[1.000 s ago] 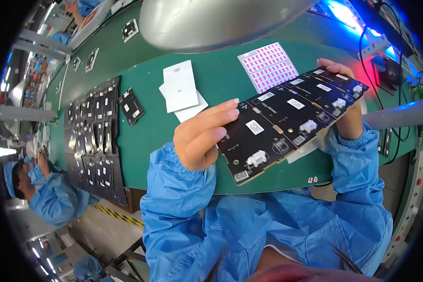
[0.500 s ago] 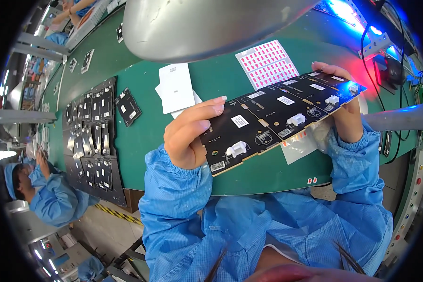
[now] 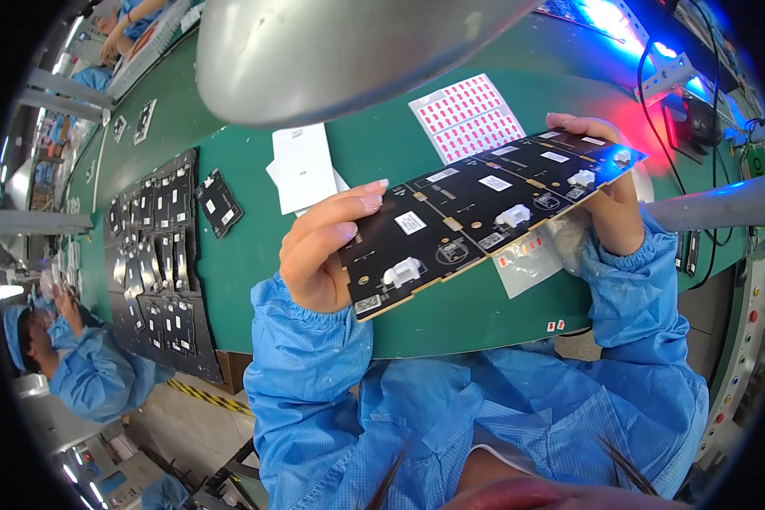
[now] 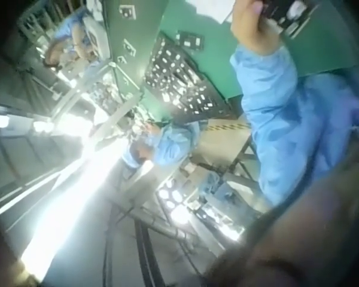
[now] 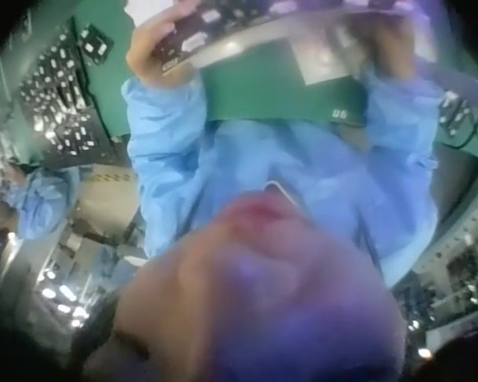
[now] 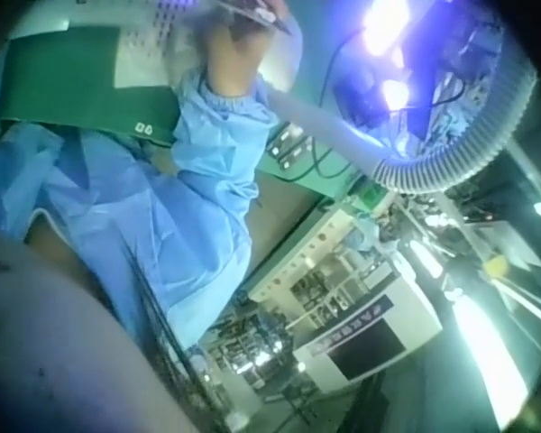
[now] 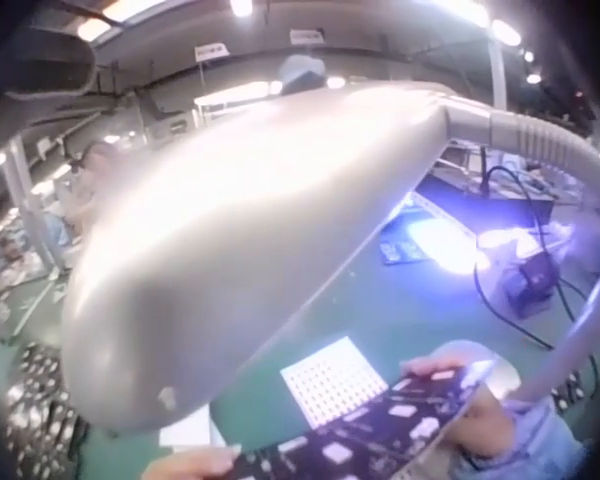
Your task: Inspecting circuit boards and applying labels or stickers at a manual assembly station.
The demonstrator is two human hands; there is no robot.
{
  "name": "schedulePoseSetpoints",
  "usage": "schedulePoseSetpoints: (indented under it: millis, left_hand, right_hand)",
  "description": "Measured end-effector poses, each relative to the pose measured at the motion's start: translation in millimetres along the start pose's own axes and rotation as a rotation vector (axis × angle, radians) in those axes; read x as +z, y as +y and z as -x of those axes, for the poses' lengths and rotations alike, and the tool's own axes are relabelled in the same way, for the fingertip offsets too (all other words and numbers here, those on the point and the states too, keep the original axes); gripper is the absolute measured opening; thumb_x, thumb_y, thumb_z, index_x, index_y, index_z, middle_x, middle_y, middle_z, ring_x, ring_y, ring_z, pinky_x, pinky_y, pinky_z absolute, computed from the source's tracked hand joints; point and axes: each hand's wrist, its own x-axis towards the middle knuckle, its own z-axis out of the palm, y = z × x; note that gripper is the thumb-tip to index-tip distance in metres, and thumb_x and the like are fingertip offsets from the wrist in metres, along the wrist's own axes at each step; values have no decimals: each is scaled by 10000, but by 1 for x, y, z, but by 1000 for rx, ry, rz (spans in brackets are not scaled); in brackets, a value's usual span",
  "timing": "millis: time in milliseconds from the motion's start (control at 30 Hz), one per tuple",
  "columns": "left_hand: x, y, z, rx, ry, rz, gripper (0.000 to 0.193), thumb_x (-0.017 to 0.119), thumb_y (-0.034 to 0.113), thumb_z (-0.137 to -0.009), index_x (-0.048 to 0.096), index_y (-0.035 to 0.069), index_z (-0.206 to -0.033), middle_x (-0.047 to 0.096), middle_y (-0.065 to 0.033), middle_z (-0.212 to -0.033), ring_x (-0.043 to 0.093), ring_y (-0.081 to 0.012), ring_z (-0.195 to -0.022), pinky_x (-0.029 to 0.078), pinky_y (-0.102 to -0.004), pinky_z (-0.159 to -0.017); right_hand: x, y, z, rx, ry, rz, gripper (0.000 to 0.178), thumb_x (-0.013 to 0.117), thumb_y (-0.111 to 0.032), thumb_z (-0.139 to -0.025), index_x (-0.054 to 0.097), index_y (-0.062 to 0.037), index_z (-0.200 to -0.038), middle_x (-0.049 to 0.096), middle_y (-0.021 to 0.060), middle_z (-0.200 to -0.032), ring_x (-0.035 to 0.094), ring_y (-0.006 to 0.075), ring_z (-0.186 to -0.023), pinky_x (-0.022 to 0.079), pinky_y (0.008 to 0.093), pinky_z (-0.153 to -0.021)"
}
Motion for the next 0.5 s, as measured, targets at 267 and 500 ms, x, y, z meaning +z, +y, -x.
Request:
schedulePoseSetpoints:
  millis: [267,500]
  left_hand:
    - [0,10,-3,-55,-55,17,220,451,-32,-853,397,24,-1060,522,-292,-979,580,-423,-924,543,-489,-748]
    - [-6,8,-2,2,-23,-231,341,592,-12,-783,401,61,-1056,537,-246,-994,600,-375,-867,543,-429,-751]
  right_hand:
    - [-1,1,1,-13,-5,28,552,632,-13,-708,401,-11,-1209,436,137,-1254,460,209,-1121,365,335,-970]
    - [7,-3,-2,-1,-42,-42,554,642,-34,-728,383,-21,-1217,407,135,-1277,434,208,-1157,345,340,-984]
